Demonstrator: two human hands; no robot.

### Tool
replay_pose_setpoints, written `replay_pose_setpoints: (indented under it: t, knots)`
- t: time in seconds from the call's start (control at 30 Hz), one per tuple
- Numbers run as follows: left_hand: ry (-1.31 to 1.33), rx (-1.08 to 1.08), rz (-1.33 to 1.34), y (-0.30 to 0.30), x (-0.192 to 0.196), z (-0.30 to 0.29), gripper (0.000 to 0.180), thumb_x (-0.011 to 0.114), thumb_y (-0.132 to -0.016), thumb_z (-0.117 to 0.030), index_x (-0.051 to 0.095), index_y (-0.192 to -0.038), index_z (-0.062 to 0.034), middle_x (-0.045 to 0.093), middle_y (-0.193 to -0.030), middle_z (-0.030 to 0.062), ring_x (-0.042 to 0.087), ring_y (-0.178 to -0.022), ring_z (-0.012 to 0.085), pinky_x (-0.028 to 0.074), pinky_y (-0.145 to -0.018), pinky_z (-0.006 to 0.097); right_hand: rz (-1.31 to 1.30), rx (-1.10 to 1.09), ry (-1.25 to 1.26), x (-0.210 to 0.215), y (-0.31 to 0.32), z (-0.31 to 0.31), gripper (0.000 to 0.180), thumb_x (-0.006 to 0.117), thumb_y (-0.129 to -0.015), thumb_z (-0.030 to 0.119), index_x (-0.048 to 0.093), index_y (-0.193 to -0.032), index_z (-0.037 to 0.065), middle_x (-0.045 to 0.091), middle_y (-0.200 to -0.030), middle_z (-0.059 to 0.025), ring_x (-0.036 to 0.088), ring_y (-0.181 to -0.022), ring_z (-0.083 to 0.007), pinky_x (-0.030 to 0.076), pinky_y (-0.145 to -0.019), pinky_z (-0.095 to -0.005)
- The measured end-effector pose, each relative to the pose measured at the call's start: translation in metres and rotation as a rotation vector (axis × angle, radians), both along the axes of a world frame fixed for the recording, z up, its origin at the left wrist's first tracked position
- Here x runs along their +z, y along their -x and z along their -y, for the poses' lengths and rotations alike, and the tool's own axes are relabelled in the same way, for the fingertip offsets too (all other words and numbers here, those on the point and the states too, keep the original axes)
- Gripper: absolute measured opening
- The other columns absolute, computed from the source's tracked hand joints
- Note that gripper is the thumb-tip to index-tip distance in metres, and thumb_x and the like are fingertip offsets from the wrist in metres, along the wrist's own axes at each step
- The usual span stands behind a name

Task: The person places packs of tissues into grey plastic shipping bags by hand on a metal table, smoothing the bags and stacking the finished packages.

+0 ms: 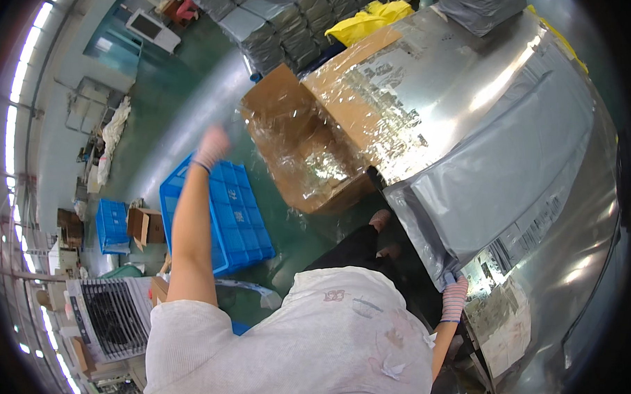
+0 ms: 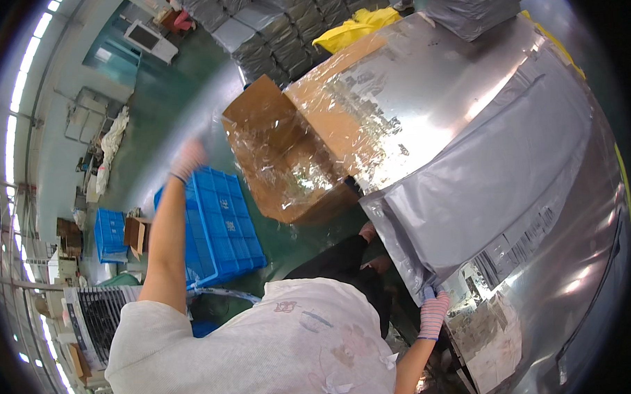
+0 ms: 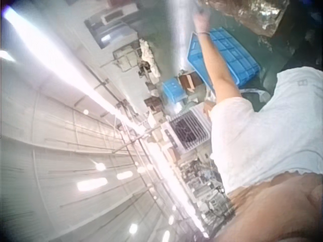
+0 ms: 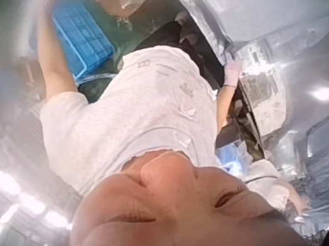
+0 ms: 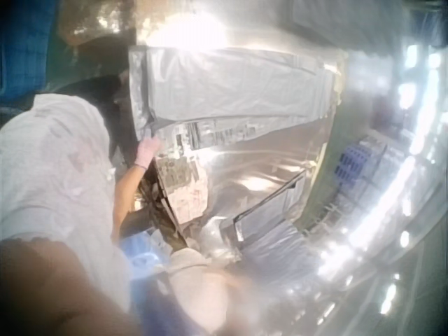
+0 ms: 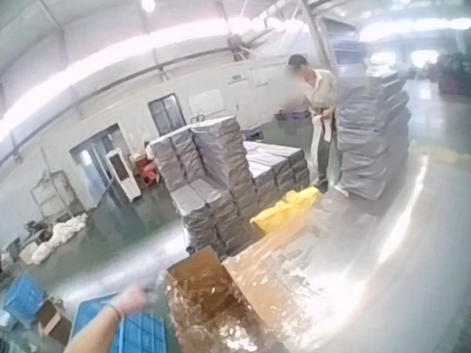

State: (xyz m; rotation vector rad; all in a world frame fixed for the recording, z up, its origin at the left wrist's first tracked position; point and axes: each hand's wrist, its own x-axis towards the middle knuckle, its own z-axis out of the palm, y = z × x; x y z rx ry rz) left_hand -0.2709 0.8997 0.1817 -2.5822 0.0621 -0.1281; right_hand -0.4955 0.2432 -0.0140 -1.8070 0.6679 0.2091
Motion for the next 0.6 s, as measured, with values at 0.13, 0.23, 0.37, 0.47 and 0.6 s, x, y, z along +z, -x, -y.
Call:
replay_pose_setpoints:
  t: [0.13,0.23,0.37,0.47,0.6]
  knots:
    - [1.168,0.932,0.283,0.097,-0.060,-0.054,0.026,0.061,-0.068,-0.008,0.065,-0.092,-0.0027,0.063,-0.073,0.0148,0.060,-0.053,0.0224,0.048,-0.049,0.032,0.124,-0.031,0.138,-0.031,0.010,-0.002,0.017,0.056,-0.078,0.001,0.059,-0.093,-0.004,0.060,-0.085,-0.0116,0.053,-0.077,-0.0178,0.042,-0.074,-0.0284]
    - [1.398,0.750,0.274,0.075,-0.008,-0.037,0.019,0.060,-0.072,-0.010,0.066,-0.087,0.0005,0.061,-0.067,0.0080,0.054,-0.049,0.0149,0.041,-0.044,0.025,0.067,-0.044,0.141,-0.040,0.013,0.004,0.013,0.056,-0.080,0.004,0.060,-0.089,-0.004,0.060,-0.081,-0.0109,0.051,-0.072,-0.0168,0.043,-0.070,-0.0290]
    - [1.340,0.419,0.317,0.017,0.067,0.026,0.015,0.062,-0.076,-0.016,0.064,-0.077,-0.0012,0.057,-0.061,0.0021,0.045,-0.043,0.0071,0.034,-0.038,0.022,-0.069,-0.104,-0.178,-0.018,-0.003,-0.002,0.009,0.055,-0.080,0.002,0.059,-0.085,-0.003,0.058,-0.075,-0.0064,0.046,-0.063,-0.0126,0.041,-0.060,-0.0266]
    - [1.371,0.353,0.267,-0.007,0.113,0.102,0.013,0.064,-0.077,-0.015,0.063,-0.076,-0.0019,0.056,-0.060,0.0007,0.046,-0.047,0.0053,0.035,-0.042,0.020,-0.016,0.141,0.198,-0.033,0.006,0.015,0.010,0.055,-0.080,0.003,0.060,-0.086,-0.003,0.057,-0.075,-0.0046,0.047,-0.065,-0.0116,0.041,-0.060,-0.0251]
    - [1.344,0.016,0.239,-0.028,0.120,0.140,0.012,0.064,-0.077,-0.011,0.063,-0.082,-0.0004,0.056,-0.064,0.0005,0.046,-0.050,0.0044,0.036,-0.044,0.019,0.059,-0.007,0.110,0.002,-0.010,-0.009,0.012,0.053,-0.076,-0.003,0.058,-0.086,-0.004,0.052,-0.073,-0.0008,0.048,-0.067,-0.0094,0.040,-0.058,-0.0218]
